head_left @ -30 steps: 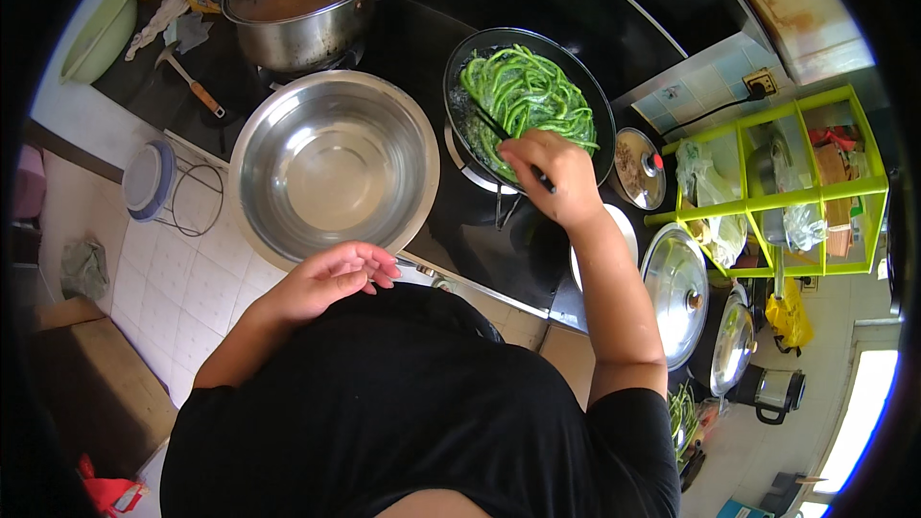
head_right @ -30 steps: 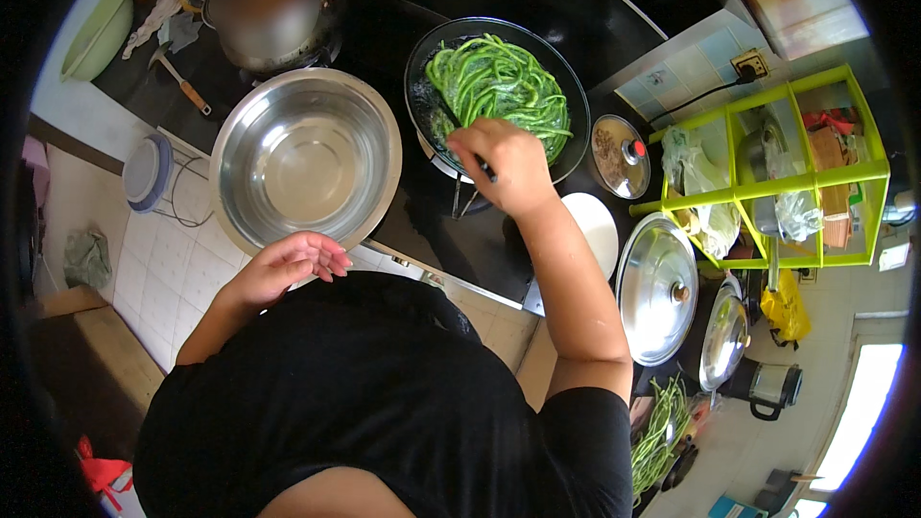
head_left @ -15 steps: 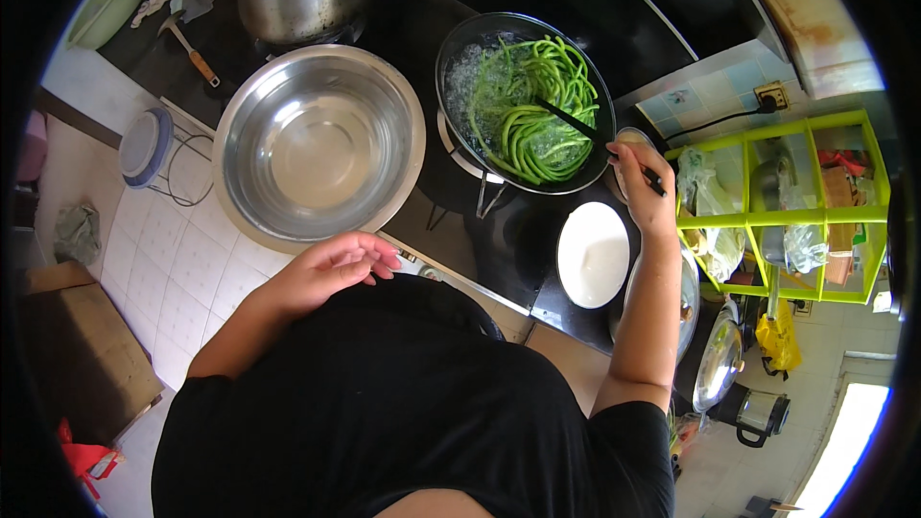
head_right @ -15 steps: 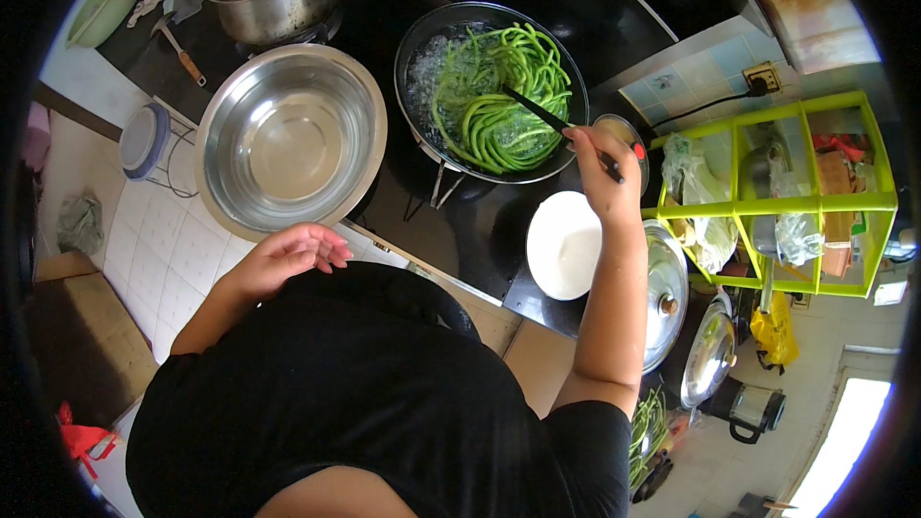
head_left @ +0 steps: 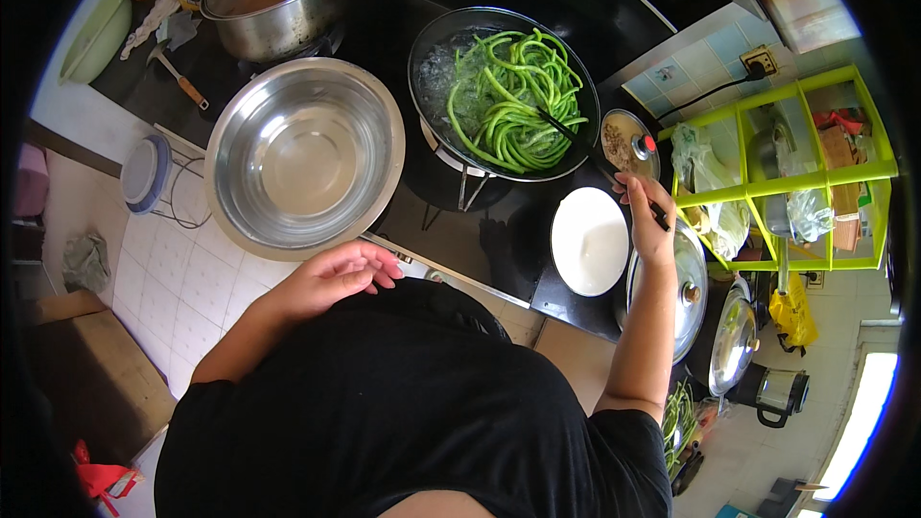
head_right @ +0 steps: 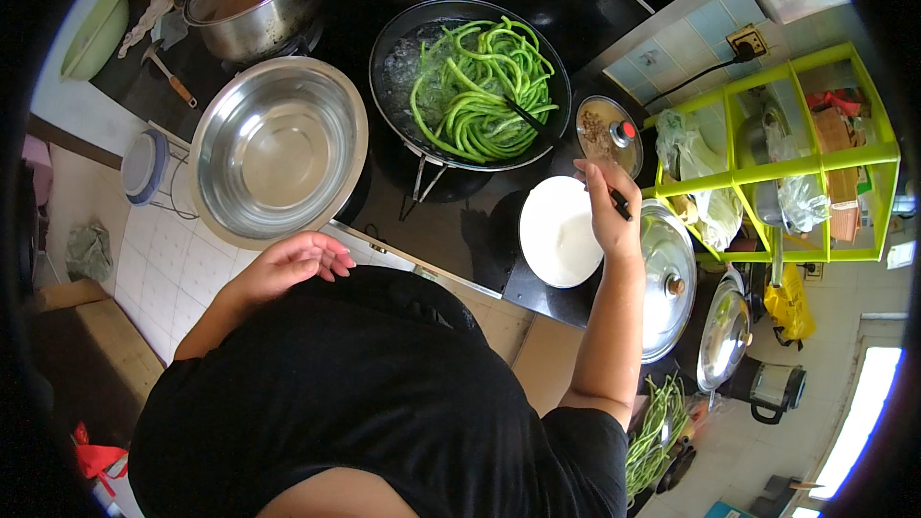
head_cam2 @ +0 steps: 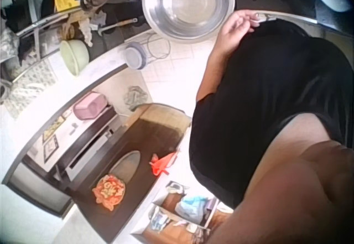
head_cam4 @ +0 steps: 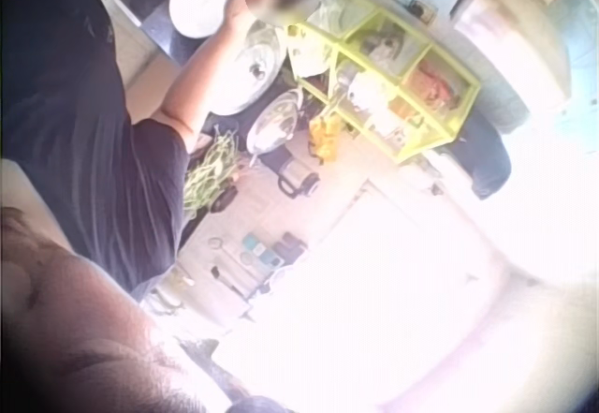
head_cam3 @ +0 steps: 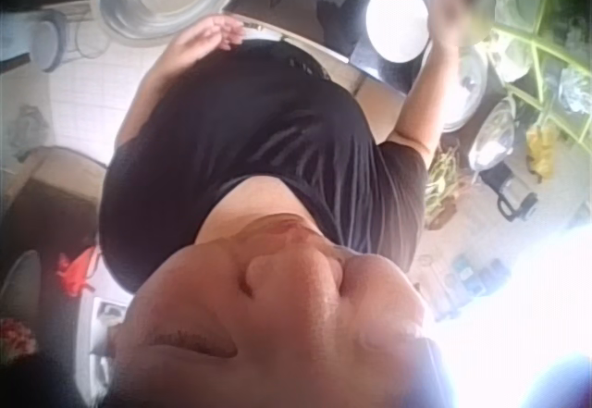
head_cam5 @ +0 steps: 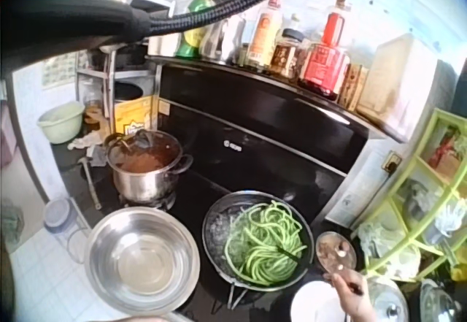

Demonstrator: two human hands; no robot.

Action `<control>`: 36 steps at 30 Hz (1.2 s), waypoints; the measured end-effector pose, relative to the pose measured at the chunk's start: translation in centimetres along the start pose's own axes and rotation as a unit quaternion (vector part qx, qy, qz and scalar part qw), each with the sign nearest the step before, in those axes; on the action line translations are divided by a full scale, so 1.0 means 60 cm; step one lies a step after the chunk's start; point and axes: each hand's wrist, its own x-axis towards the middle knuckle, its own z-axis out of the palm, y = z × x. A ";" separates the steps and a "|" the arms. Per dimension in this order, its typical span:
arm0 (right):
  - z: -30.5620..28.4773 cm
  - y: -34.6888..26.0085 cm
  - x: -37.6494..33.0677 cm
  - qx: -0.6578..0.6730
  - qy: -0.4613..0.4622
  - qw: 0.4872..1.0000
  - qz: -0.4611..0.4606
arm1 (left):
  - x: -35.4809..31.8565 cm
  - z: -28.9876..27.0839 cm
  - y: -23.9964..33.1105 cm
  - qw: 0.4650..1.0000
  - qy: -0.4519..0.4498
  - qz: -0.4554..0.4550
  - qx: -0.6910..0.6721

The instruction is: The person fills a metal bowl with water at the sink and carries it to the stove. They then use chopsticks to stir green vegetables cooking in a pan on the stovetop.

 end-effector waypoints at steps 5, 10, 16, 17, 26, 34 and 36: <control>0.003 -0.003 -0.017 -0.017 0.015 1.000 0.000 | -0.005 0.000 -0.005 1.000 0.003 -0.003 -0.007; 0.030 -0.020 -0.010 -0.025 0.008 0.999 -0.039 | -0.006 0.000 -0.009 1.000 0.010 -0.010 -0.011; 0.052 -0.073 -0.002 -0.029 0.018 0.997 -0.071 | -0.007 -0.006 -0.002 1.000 0.022 -0.001 -0.014; 0.041 -0.076 -0.009 -0.015 0.039 0.998 -0.037 | -0.010 -0.006 -0.002 0.999 0.028 -0.001 -0.014; 0.031 -0.053 0.001 -0.008 0.131 0.984 0.124 | -0.024 -0.015 -0.012 0.998 0.057 -0.005 -0.026; 0.145 -0.028 0.082 -0.063 0.045 0.992 -0.095 | -0.043 -0.019 -0.012 0.995 0.093 -0.008 -0.028; 0.166 -0.054 0.093 -0.112 0.028 0.988 -0.104 | -0.046 -0.020 -0.014 0.995 0.097 -0.008 -0.027</control>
